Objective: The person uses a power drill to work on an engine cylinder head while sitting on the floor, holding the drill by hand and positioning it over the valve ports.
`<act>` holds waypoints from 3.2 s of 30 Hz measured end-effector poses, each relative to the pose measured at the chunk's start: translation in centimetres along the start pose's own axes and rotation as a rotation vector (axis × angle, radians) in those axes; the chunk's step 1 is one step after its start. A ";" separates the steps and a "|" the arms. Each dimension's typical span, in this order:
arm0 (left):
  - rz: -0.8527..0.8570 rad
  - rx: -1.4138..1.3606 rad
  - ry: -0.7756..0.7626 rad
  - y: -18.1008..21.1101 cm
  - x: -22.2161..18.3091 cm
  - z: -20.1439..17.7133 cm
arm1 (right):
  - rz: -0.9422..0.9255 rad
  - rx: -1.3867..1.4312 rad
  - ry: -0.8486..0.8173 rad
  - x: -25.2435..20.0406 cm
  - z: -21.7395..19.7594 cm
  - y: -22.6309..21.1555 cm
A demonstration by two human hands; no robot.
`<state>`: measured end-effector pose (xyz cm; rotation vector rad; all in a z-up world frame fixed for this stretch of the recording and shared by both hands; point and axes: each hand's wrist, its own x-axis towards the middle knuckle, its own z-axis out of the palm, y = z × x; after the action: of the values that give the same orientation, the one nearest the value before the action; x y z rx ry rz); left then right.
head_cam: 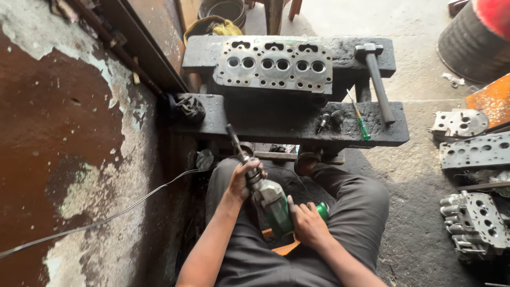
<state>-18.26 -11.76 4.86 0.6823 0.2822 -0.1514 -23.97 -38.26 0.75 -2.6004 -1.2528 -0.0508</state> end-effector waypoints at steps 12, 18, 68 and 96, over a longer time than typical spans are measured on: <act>0.033 0.249 0.032 -0.2 2.3 1.4 | 0.042 0.040 -0.001 0.4 1.8 3.2; 0.027 0.331 0.020 -0.6 2.6 1.1 | 0.084 0.042 -0.056 -0.2 2.0 3.5; 0.010 0.330 -0.012 -1.4 3.8 1.5 | 0.064 0.282 -0.049 -0.9 4.1 3.9; 0.085 0.574 0.284 -4.9 8.8 -1.7 | 0.322 0.284 -0.337 0.6 3.3 1.4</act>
<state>-11.36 -14.79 -2.04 1.2880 0.4894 -0.0508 -22.80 -37.85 -2.62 -2.5840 -0.8376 0.6003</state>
